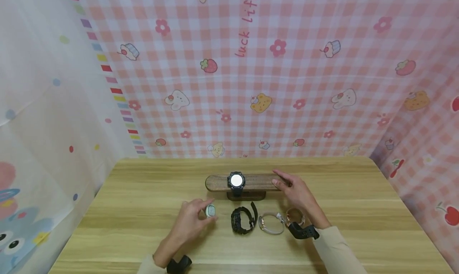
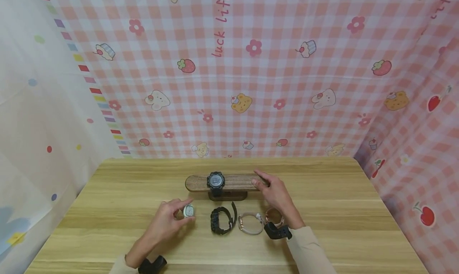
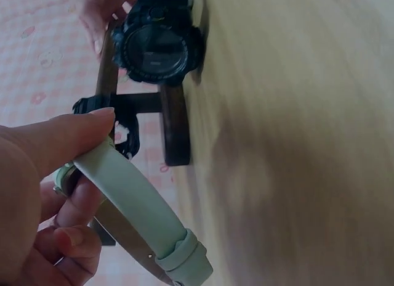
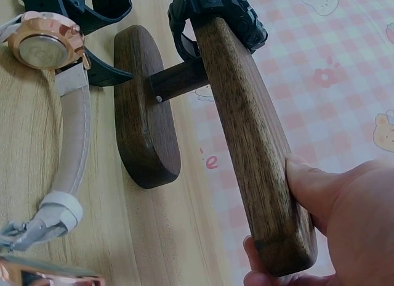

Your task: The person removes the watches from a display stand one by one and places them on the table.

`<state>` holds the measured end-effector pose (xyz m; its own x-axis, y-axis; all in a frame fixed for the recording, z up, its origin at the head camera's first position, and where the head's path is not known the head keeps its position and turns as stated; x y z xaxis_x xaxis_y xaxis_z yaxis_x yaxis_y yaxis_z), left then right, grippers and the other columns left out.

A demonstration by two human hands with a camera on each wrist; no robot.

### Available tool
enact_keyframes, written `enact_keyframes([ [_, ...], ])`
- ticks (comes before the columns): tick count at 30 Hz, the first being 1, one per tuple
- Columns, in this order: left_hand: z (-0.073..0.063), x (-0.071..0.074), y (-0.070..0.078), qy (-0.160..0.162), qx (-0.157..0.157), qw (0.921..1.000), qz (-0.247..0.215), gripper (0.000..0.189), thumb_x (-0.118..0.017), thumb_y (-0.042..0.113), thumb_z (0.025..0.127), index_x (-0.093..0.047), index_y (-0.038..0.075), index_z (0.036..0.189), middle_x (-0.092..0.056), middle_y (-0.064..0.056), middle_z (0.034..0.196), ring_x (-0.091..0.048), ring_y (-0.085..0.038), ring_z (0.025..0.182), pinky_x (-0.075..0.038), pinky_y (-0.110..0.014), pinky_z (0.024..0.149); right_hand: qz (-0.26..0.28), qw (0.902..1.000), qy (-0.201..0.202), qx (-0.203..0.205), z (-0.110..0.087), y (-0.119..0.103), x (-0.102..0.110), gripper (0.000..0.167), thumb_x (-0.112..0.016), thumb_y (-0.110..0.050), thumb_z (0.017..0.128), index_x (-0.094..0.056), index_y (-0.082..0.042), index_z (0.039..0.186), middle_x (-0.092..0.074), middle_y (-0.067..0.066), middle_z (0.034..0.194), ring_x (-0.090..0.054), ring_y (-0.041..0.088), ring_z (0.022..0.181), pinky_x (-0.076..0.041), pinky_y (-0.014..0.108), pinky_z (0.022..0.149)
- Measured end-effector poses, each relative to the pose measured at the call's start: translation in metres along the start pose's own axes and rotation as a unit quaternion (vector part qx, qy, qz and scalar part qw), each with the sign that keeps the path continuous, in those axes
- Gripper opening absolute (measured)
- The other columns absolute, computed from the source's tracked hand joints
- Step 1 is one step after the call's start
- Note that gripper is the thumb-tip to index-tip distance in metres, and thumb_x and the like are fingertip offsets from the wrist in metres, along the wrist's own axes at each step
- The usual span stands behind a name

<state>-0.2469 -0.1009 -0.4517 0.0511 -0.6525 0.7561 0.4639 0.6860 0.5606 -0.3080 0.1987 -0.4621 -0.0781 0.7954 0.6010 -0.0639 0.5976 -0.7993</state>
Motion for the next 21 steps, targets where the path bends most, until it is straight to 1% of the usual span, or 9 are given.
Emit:
enact_keyframes([
  [4, -0.001, -0.011, 0.002, -0.031, -0.005, 0.9988, -0.038, 0.05, -0.086, 0.008, 0.072, -0.069, -0.006, 0.117, -0.063, 0.006, 0.075, -0.045, -0.002, 0.062, -0.043, -0.018, 0.059, -0.001, 1.0, 0.002, 0.009, 0.0, -0.001, 0.0, 0.048, -0.062, -0.028, 0.099, -0.053, -0.013, 0.144, -0.055, 0.022, 0.138, -0.042, 0.016, 0.062, -0.042, 0.031, 0.061],
  [6, -0.001, -0.017, 0.003, -0.05, -0.004, 0.9976, -0.048, 0.05, -0.085, 0.007, 0.073, -0.067, -0.008, 0.118, -0.065, 0.003, 0.078, -0.049, -0.003, 0.065, -0.047, -0.017, 0.057, -0.003, 0.9999, 0.003, 0.01, 0.0, -0.001, 0.001, 0.048, -0.062, -0.029, 0.099, -0.053, -0.013, 0.144, -0.055, 0.022, 0.138, -0.042, 0.017, 0.063, -0.042, 0.031, 0.062],
  [10, -0.001, -0.026, 0.004, -0.078, 0.003, 0.9959, -0.046, 0.052, -0.085, 0.009, 0.075, -0.066, -0.008, 0.12, -0.067, 0.0, 0.083, -0.052, -0.002, 0.069, -0.051, -0.017, 0.063, -0.002, 1.0, 0.002, 0.007, 0.0, 0.0, 0.0, 0.048, -0.061, -0.028, 0.099, -0.053, -0.014, 0.144, -0.057, 0.021, 0.135, -0.042, 0.016, 0.062, -0.042, 0.031, 0.061],
  [14, 0.0, -0.03, 0.008, -0.085, -0.003, 0.9954, -0.044, 0.052, -0.085, 0.009, 0.075, -0.066, -0.009, 0.119, -0.066, -0.002, 0.082, -0.053, -0.002, 0.067, -0.052, -0.016, 0.061, -0.002, 1.0, -0.001, 0.004, 0.0, 0.0, 0.0, 0.049, -0.061, -0.029, 0.099, -0.052, -0.016, 0.145, -0.057, 0.021, 0.134, -0.041, 0.015, 0.059, -0.043, 0.031, 0.059],
  [17, 0.001, -0.033, 0.009, -0.086, -0.007, 0.9952, -0.045, 0.051, -0.085, 0.007, 0.074, -0.066, -0.009, 0.119, -0.063, -0.001, 0.077, -0.051, -0.002, 0.065, -0.05, -0.015, 0.057, 0.0, 1.0, -0.002, 0.001, -0.001, 0.001, 0.0, 0.049, -0.061, -0.029, 0.099, -0.051, -0.017, 0.146, -0.056, 0.02, 0.137, -0.041, 0.014, 0.058, -0.044, 0.031, 0.058],
  [21, 0.001, -0.037, 0.01, -0.087, -0.015, 0.9952, -0.042, 0.052, -0.086, 0.005, 0.072, -0.066, -0.01, 0.118, -0.062, -0.001, 0.075, -0.049, -0.001, 0.063, -0.048, -0.015, 0.055, 0.004, 1.0, -0.003, 0.001, -0.001, 0.001, -0.001, 0.049, -0.062, -0.029, 0.099, -0.051, -0.018, 0.146, -0.055, 0.02, 0.139, -0.041, 0.014, 0.058, -0.044, 0.032, 0.058],
])
Point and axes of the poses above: each hand's wrist, its own z-axis towards the middle knuckle, its own x-axis out of the back of the hand, y = z × x, the point moved 9 cm from there along z, towards the middle knuckle
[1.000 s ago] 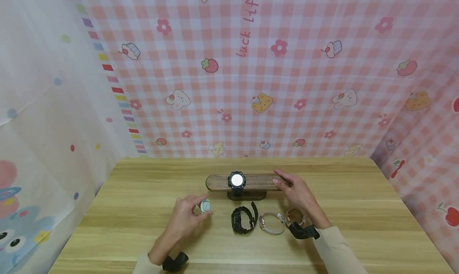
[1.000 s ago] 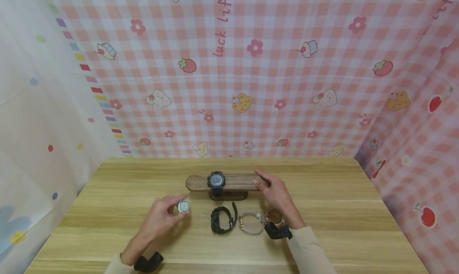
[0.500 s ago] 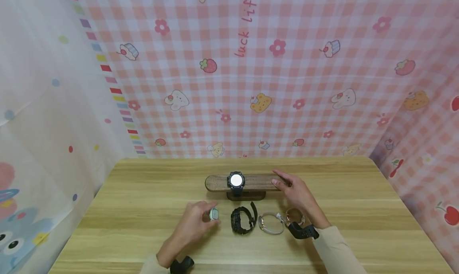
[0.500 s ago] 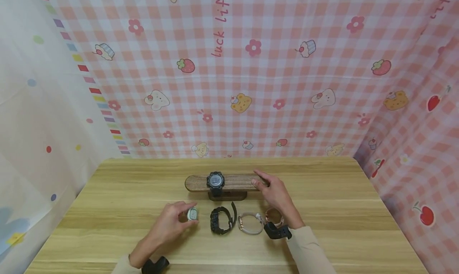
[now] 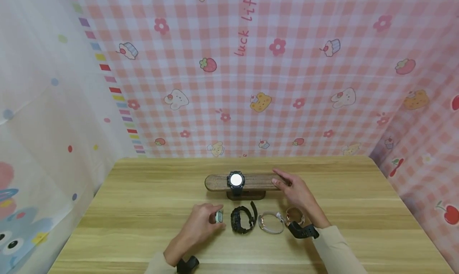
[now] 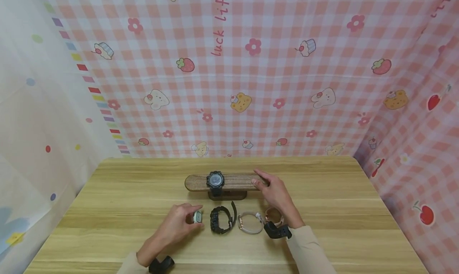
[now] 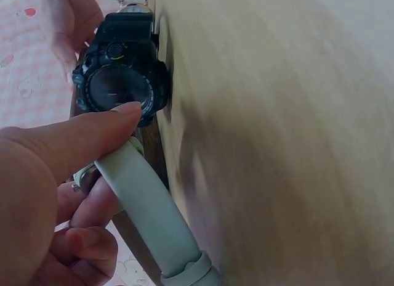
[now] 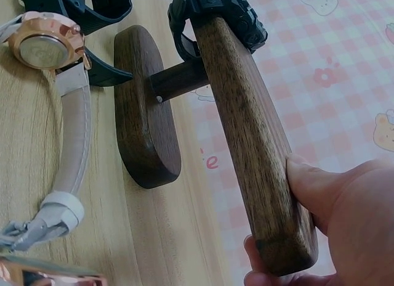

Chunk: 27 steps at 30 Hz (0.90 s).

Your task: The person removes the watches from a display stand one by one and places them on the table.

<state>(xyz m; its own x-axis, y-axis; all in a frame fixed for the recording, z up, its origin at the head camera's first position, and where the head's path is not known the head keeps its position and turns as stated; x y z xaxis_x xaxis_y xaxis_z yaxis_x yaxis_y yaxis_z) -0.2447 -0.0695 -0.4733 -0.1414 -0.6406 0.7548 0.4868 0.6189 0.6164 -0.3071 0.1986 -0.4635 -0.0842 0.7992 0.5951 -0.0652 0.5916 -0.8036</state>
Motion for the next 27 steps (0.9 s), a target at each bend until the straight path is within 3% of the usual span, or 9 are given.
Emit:
enact_keyframes([
  [6, 0.001, -0.006, 0.0, -0.008, -0.006, 1.0, 0.003, 0.048, -0.086, 0.007, 0.072, -0.069, -0.008, 0.115, -0.061, 0.0, 0.073, -0.048, 0.0, 0.062, -0.047, -0.014, 0.054, -0.002, 1.0, 0.006, 0.002, 0.0, -0.001, 0.002, 0.049, -0.062, -0.028, 0.099, -0.051, -0.016, 0.145, -0.052, 0.02, 0.143, -0.042, 0.017, 0.059, -0.044, 0.033, 0.059],
  [10, 0.001, -0.009, -0.002, -0.011, -0.004, 0.9998, 0.013, 0.047, -0.087, 0.011, 0.073, -0.07, -0.005, 0.114, -0.061, 0.003, 0.072, -0.047, 0.003, 0.06, -0.045, -0.014, 0.055, -0.017, 0.9998, 0.012, 0.007, 0.0, -0.002, 0.003, 0.05, -0.062, -0.03, 0.099, -0.051, -0.016, 0.145, -0.049, 0.02, 0.146, -0.059, 0.026, 0.089, -0.051, 0.043, 0.08],
  [13, 0.002, -0.01, -0.001, -0.009, -0.008, 0.9995, 0.029, 0.047, -0.088, 0.014, 0.072, -0.071, -0.004, 0.113, -0.061, 0.004, 0.071, -0.046, 0.003, 0.06, -0.044, -0.015, 0.057, -0.023, 0.9996, 0.013, 0.007, -0.001, -0.003, 0.003, 0.05, -0.061, -0.032, 0.099, -0.051, -0.016, 0.145, -0.047, 0.02, 0.147, -0.055, 0.031, 0.115, -0.047, 0.051, 0.098],
  [15, 0.002, -0.011, -0.001, -0.007, -0.01, 0.9992, 0.039, 0.047, -0.088, 0.015, 0.072, -0.072, -0.003, 0.112, -0.061, 0.004, 0.07, -0.046, 0.003, 0.061, -0.044, -0.016, 0.06, -0.02, 0.9997, 0.012, 0.005, -0.001, -0.003, 0.003, 0.05, -0.061, -0.032, 0.1, -0.051, -0.016, 0.146, -0.046, 0.02, 0.148, -0.054, 0.034, 0.119, -0.045, 0.055, 0.1],
  [21, 0.001, -0.012, -0.001, -0.009, -0.008, 0.9975, 0.07, 0.047, -0.089, 0.02, 0.071, -0.073, 0.001, 0.111, -0.06, 0.01, 0.068, -0.046, 0.003, 0.064, -0.036, -0.027, 0.073, -0.016, 0.9997, 0.016, 0.002, 0.0, -0.001, 0.003, 0.049, -0.061, -0.031, 0.099, -0.052, -0.017, 0.145, -0.047, 0.019, 0.148, -0.055, 0.033, 0.117, -0.046, 0.052, 0.099],
  [27, 0.0, -0.012, 0.0, -0.009, -0.006, 0.9956, 0.094, 0.047, -0.089, 0.024, 0.07, -0.074, 0.004, 0.11, -0.056, 0.013, 0.065, -0.043, 0.001, 0.066, -0.031, -0.026, 0.07, -0.021, 0.9996, 0.014, 0.011, 0.0, -0.001, 0.002, 0.049, -0.061, -0.031, 0.099, -0.052, -0.015, 0.145, -0.051, 0.02, 0.144, -0.056, 0.022, 0.088, -0.046, 0.036, 0.08],
])
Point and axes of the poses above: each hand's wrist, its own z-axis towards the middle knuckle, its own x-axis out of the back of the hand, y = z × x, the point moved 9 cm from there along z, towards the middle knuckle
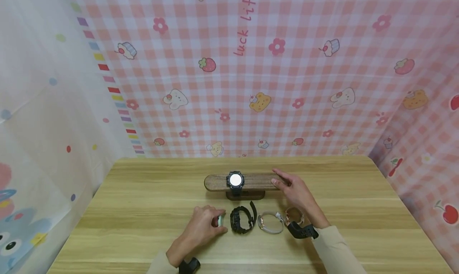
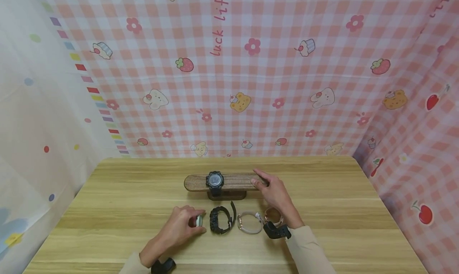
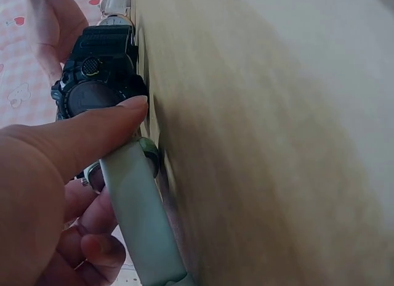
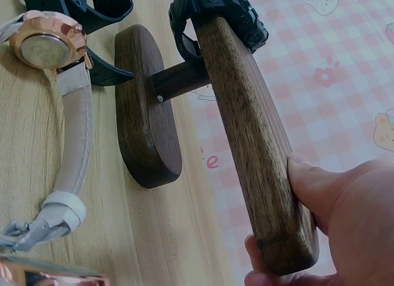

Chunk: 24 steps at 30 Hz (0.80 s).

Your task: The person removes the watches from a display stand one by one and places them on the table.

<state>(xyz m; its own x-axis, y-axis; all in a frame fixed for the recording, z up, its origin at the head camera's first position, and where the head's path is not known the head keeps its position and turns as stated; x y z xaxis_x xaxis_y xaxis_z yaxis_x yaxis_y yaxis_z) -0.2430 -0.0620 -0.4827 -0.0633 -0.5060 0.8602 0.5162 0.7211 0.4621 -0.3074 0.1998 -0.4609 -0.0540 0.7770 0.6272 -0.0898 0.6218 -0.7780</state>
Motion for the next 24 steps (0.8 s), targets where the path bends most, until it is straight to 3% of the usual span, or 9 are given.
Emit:
enact_keyframes([
  [8, -0.001, 0.001, -0.001, 0.006, 0.007, 0.9996, 0.026, 0.047, -0.089, 0.03, 0.069, -0.076, 0.009, 0.109, -0.049, 0.018, 0.061, -0.036, -0.002, 0.065, -0.026, -0.024, 0.067, 0.005, 1.0, -0.002, -0.004, 0.0, 0.001, 0.0, 0.049, -0.061, -0.03, 0.099, -0.052, -0.016, 0.145, -0.052, 0.019, 0.143, -0.051, 0.019, 0.077, -0.044, 0.031, 0.073],
  [17, -0.001, 0.001, -0.001, 0.012, 0.01, 0.9997, 0.02, 0.051, -0.09, 0.035, 0.066, -0.075, 0.013, 0.11, -0.048, 0.019, 0.059, -0.036, -0.003, 0.064, -0.025, -0.026, 0.067, -0.005, 1.0, 0.001, -0.002, 0.0, 0.0, 0.0, 0.049, -0.06, -0.033, 0.1, -0.052, -0.017, 0.145, -0.05, 0.019, 0.146, -0.057, 0.026, 0.102, -0.046, 0.039, 0.085],
  [24, 0.0, 0.02, 0.005, 0.041, 0.004, 0.999, 0.015, 0.053, -0.091, 0.035, 0.066, -0.075, 0.012, 0.112, -0.055, 0.018, 0.061, -0.04, -0.001, 0.066, -0.029, -0.027, 0.071, -0.003, 1.0, 0.006, 0.002, -0.001, 0.0, 0.001, 0.047, -0.061, -0.03, 0.099, -0.053, -0.016, 0.144, -0.051, 0.018, 0.145, -0.057, 0.027, 0.101, -0.045, 0.039, 0.084],
])
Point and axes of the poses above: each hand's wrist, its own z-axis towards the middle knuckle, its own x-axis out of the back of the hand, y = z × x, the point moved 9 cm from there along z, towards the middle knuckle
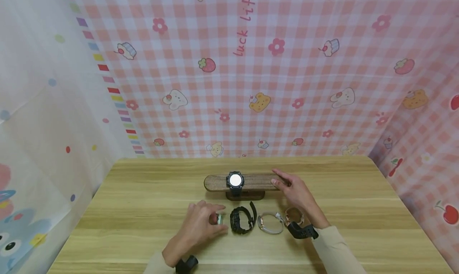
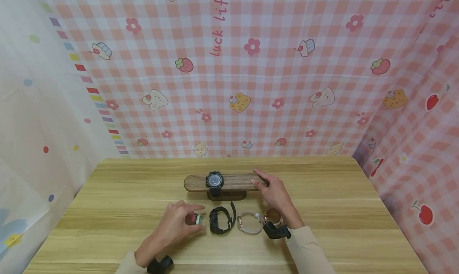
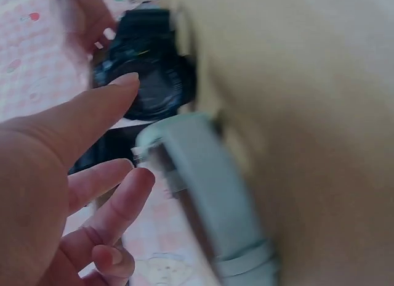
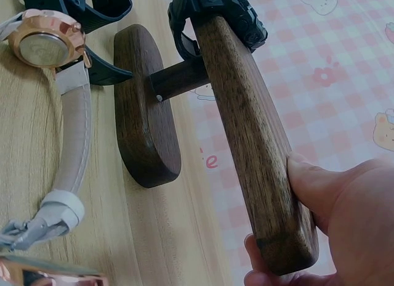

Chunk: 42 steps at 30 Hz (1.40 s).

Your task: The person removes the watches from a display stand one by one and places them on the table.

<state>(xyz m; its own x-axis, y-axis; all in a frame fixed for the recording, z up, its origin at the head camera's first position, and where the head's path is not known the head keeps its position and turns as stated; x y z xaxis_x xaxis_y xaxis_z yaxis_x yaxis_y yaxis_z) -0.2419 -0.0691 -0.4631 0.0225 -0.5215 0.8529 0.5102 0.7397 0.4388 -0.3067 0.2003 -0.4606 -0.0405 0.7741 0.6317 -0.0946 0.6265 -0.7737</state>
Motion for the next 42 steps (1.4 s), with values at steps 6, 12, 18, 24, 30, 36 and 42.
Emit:
enact_keyframes([
  [6, 0.01, 0.022, 0.009, 0.051, -0.039, 0.9979, -0.006, 0.047, -0.091, 0.033, 0.067, -0.076, 0.009, 0.104, -0.065, 0.01, 0.064, -0.054, -0.01, 0.064, -0.036, -0.027, 0.071, 0.005, 1.0, -0.004, -0.006, 0.0, 0.001, -0.001, 0.047, -0.062, -0.029, 0.099, -0.053, -0.017, 0.144, -0.051, 0.018, 0.145, -0.057, 0.024, 0.088, -0.045, 0.034, 0.078],
  [12, 0.022, 0.037, 0.013, 0.084, -0.056, 0.9947, -0.013, 0.045, -0.091, 0.031, 0.069, -0.076, 0.01, 0.106, -0.07, 0.001, 0.072, -0.048, -0.006, 0.057, -0.039, -0.017, 0.057, 0.012, 0.9999, -0.007, -0.01, 0.0, 0.001, -0.002, 0.048, -0.062, -0.028, 0.099, -0.053, -0.016, 0.144, -0.052, 0.02, 0.144, -0.047, 0.018, 0.07, -0.043, 0.03, 0.065],
  [18, 0.029, 0.044, 0.014, 0.096, -0.049, 0.9935, -0.035, 0.05, -0.089, 0.03, 0.071, -0.073, 0.008, 0.113, -0.071, 0.001, 0.079, -0.045, -0.001, 0.057, -0.041, -0.017, 0.058, 0.018, 0.9996, -0.009, -0.018, -0.001, 0.002, -0.002, 0.048, -0.062, -0.028, 0.099, -0.053, -0.016, 0.144, -0.055, 0.019, 0.141, -0.043, 0.016, 0.063, -0.042, 0.03, 0.059],
  [24, 0.036, 0.047, 0.015, 0.111, -0.052, 0.9912, -0.05, 0.052, -0.089, 0.029, 0.072, -0.072, 0.008, 0.116, -0.072, -0.003, 0.085, -0.056, -0.013, 0.064, -0.044, -0.018, 0.058, 0.016, 0.9997, -0.012, -0.014, -0.001, 0.001, -0.002, 0.049, -0.062, -0.029, 0.099, -0.052, -0.015, 0.145, -0.054, 0.022, 0.141, -0.042, 0.017, 0.064, -0.041, 0.031, 0.059],
  [30, 0.047, 0.045, 0.011, 0.101, -0.025, 0.9928, -0.06, 0.057, -0.088, 0.032, 0.073, -0.069, 0.009, 0.122, -0.072, -0.005, 0.091, -0.063, -0.02, 0.083, -0.053, -0.033, 0.075, 0.018, 0.9996, -0.015, -0.017, -0.001, 0.001, -0.003, 0.049, -0.062, -0.029, 0.099, -0.052, -0.015, 0.145, -0.053, 0.021, 0.142, -0.042, 0.016, 0.062, -0.042, 0.031, 0.059],
  [36, 0.059, 0.039, 0.004, 0.083, 0.027, 0.9947, -0.054, 0.066, -0.086, 0.039, 0.074, -0.065, 0.011, 0.129, -0.069, -0.004, 0.096, -0.057, -0.022, 0.092, -0.047, -0.049, 0.091, 0.015, 0.9996, -0.013, -0.018, 0.001, 0.002, -0.002, 0.048, -0.061, -0.028, 0.099, -0.052, -0.016, 0.145, -0.053, 0.02, 0.142, -0.042, 0.017, 0.063, -0.042, 0.031, 0.062],
  [42, 0.069, 0.031, 0.002, 0.075, 0.057, 0.995, -0.033, 0.072, -0.085, 0.048, 0.072, -0.062, 0.016, 0.133, -0.066, -0.007, 0.107, -0.055, -0.025, 0.103, -0.042, -0.047, 0.091, 0.015, 0.9997, -0.012, -0.014, 0.001, 0.001, -0.002, 0.048, -0.061, -0.028, 0.099, -0.052, -0.015, 0.145, -0.054, 0.021, 0.141, -0.042, 0.017, 0.064, -0.041, 0.031, 0.061],
])
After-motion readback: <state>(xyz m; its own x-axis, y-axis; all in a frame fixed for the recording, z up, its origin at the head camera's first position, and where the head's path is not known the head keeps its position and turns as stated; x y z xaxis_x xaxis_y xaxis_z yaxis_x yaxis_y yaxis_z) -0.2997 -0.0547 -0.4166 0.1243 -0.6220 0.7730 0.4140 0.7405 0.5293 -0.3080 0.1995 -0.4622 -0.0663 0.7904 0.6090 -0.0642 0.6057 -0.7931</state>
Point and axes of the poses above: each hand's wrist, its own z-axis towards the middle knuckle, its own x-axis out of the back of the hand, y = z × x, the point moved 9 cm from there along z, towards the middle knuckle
